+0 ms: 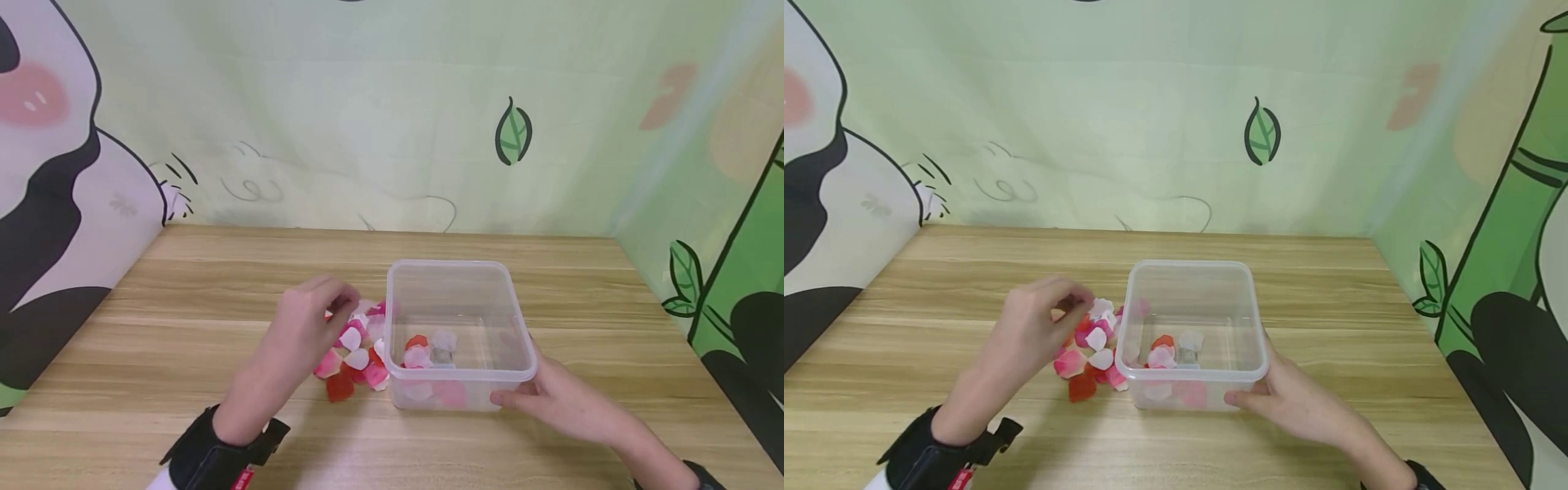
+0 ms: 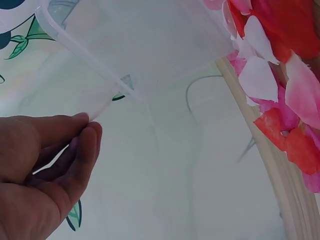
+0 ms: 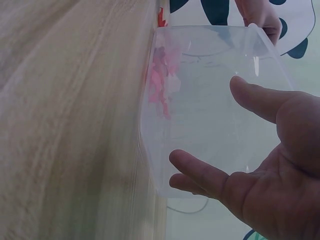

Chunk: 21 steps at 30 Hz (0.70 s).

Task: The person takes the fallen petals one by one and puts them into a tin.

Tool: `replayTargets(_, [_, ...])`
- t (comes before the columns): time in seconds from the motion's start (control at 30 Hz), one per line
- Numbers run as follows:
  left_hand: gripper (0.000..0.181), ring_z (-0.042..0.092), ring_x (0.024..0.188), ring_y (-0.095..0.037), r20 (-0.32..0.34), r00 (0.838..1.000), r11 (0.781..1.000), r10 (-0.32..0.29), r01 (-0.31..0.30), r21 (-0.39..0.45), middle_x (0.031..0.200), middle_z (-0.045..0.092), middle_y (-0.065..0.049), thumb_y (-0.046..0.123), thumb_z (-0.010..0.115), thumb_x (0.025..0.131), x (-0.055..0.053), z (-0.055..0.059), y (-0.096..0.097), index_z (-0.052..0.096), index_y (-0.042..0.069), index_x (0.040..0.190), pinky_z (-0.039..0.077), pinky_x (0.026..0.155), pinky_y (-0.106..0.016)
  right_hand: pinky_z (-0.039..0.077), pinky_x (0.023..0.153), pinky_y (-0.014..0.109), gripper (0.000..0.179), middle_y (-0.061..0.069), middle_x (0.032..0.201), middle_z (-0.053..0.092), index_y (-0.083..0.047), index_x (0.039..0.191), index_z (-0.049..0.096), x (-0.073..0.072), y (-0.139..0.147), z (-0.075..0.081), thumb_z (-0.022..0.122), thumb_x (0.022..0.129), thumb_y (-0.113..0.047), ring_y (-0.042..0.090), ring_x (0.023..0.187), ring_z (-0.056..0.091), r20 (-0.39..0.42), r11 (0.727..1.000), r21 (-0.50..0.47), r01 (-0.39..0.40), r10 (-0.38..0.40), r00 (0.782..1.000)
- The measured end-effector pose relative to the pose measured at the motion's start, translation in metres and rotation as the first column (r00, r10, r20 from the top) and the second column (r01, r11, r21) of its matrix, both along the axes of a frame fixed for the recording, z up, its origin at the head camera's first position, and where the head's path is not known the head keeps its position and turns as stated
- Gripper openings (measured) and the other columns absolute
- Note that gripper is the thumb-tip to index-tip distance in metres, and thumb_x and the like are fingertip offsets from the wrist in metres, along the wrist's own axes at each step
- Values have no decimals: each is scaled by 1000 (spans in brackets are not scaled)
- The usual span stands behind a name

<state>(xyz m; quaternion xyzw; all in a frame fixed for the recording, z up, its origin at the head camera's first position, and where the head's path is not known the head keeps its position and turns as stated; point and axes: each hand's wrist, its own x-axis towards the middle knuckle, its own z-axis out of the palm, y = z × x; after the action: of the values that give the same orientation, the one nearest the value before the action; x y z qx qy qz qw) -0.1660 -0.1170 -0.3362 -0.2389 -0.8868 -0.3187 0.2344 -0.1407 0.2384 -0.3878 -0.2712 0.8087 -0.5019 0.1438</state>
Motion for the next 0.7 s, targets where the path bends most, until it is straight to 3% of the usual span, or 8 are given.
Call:
replayTargets(0.17, [21, 69, 79, -17, -105, 994, 997, -24, 31, 65, 90, 73, -7, -5, 87, 78, 3, 0, 3, 76, 0, 95, 60, 74, -30, 59, 86, 37, 92, 26, 143, 51, -18, 163, 10, 0, 0, 0, 74, 96, -14, 24, 118, 63, -2, 1000, 1, 0, 0, 1000])
replayTargets(0.33, [20, 71, 81, -16, -207, 975, 989, -82, 105, 103, 91, 72, -7, -7, 86, 79, 7, 1, 9, 75, 0, 94, 60, 75, -27, 59, 86, 38, 95, 26, 143, 50, -19, 164, 8, -1, 0, 2, 75, 96, -14, 25, 118, 63, -5, 1000, 5, 3, -3, 1000])
replayTargets(0.57, [22, 70, 80, -14, -251, 955, 978, -158, 186, 93, 91, 71, -5, -9, 85, 77, 12, -4, 19, 74, 0, 93, 59, 76, -25, 59, 84, 38, 92, 26, 140, 53, -16, 163, 12, 1, -1, 2, 75, 96, -16, 32, 115, 64, 7, 1000, 7, 11, -11, 1000])
replayTargets(0.7, [24, 70, 80, -14, -286, 935, 966, -209, 243, 88, 92, 71, -4, -12, 85, 76, 12, -7, 25, 74, 0, 94, 58, 74, -23, 59, 83, 38, 90, 27, 140, 53, -14, 162, 13, 1, -1, 1, 74, 97, -14, 32, 114, 64, 2, 1000, -8, 3, -3, 1000])
